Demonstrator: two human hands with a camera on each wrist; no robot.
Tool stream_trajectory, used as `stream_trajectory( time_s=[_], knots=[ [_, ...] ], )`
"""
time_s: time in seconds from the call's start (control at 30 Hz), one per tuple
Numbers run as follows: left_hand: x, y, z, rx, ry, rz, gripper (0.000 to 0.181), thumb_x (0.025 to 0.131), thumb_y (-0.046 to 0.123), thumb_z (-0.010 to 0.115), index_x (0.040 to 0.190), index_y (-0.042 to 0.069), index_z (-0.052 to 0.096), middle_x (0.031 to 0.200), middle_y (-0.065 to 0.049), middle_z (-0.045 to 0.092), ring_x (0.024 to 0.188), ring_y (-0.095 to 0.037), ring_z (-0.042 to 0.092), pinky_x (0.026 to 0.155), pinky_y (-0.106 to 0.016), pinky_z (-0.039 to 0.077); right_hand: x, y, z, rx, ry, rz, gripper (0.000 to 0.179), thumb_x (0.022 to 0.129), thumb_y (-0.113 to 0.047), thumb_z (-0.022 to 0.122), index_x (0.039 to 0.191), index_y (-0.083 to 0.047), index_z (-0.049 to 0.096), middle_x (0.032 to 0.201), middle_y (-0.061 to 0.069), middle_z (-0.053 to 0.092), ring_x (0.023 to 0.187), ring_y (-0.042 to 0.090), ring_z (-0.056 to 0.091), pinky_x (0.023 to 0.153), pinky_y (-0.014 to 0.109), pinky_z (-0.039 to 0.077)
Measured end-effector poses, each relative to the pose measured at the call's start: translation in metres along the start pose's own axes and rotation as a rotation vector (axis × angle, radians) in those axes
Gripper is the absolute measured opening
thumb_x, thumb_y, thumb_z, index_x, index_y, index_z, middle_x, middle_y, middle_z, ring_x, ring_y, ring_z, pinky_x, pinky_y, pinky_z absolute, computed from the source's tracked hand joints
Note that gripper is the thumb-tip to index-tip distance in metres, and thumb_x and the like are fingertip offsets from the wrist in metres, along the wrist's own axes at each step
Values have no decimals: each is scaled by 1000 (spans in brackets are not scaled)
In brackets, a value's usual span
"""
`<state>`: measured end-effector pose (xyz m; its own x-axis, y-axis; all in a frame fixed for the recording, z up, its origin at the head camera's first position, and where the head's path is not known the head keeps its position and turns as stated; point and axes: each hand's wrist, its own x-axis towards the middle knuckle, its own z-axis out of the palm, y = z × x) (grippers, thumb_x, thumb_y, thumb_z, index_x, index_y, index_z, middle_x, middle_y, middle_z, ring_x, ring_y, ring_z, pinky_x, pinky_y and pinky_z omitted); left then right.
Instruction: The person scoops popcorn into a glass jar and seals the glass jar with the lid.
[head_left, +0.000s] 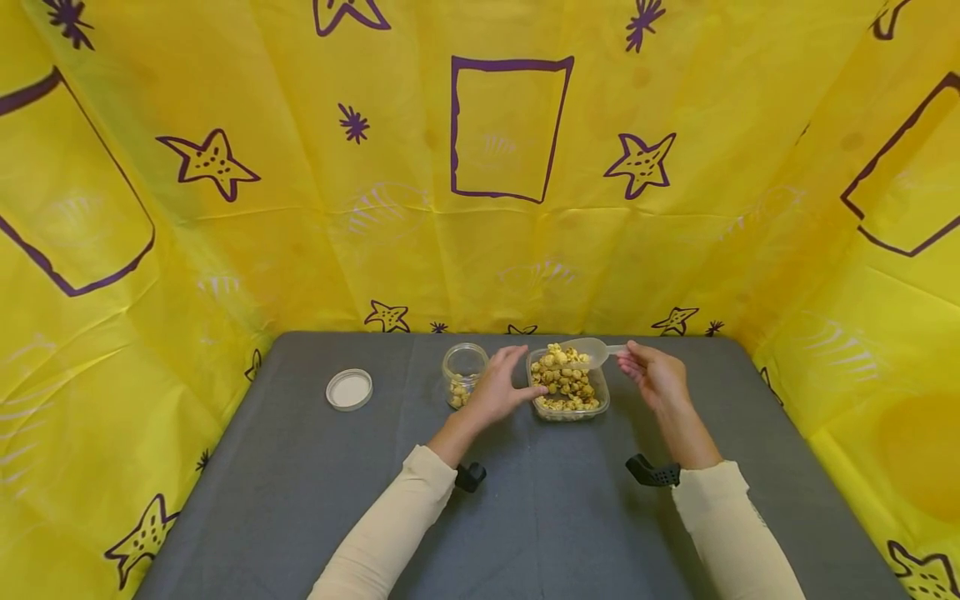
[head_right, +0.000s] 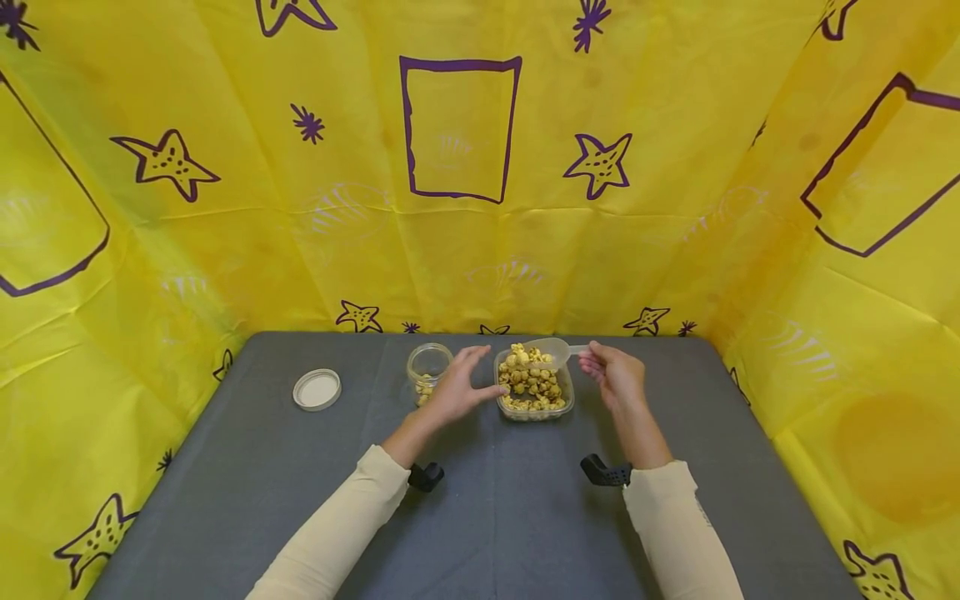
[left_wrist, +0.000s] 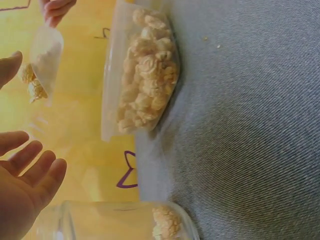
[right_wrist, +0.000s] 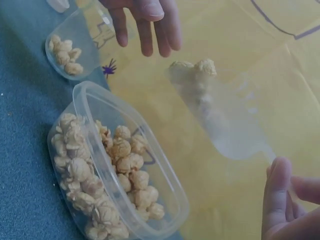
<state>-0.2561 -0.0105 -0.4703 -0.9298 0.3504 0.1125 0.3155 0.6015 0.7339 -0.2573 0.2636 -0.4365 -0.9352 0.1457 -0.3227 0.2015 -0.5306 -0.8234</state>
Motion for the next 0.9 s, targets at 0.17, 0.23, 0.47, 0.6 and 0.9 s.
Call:
stream_trajectory(
  time_s=[0.17,0.23,0.47,0.6,0.9],
  knots=[
    [0,3,-5,-14,17,-4,81,85,42,73,151,14,35,154,-11,36,140,-33,38,110,-54,38,2,-2,3,7,1,-2,23,94,-5,61,75,-5,74,67,5,73,58,13,70,60,23,58],
    [1,4,-7,-12,22,-6,82,85,43,73,152,14,35,154,-11,36,140,-34,38,110,-54,38,2,-2,5,9,0,-4,22,94,-6,62,75,-5,74,67,5,73,58,13,70,60,23,58],
    [3,5,-13,-6,40,1,84,84,46,73,152,13,35,155,-12,34,141,-34,36,110,-55,37,5,-4,13,15,-8,0,19,92,-7,65,74,-5,74,67,5,73,58,14,70,59,23,58],
    [2,5,-17,-8,68,14,83,85,41,74,152,13,35,155,-13,35,140,-35,36,110,-56,36,5,-5,17,14,-26,-10,21,93,-7,64,74,-6,74,68,5,73,58,14,70,60,24,58],
    [-1,5,-27,-13,116,15,81,83,40,76,150,12,39,152,-12,38,139,-35,39,108,-56,38,4,-5,27,17,-61,-11,24,94,-4,61,75,-6,73,68,6,73,58,14,70,60,24,58]
  ],
)
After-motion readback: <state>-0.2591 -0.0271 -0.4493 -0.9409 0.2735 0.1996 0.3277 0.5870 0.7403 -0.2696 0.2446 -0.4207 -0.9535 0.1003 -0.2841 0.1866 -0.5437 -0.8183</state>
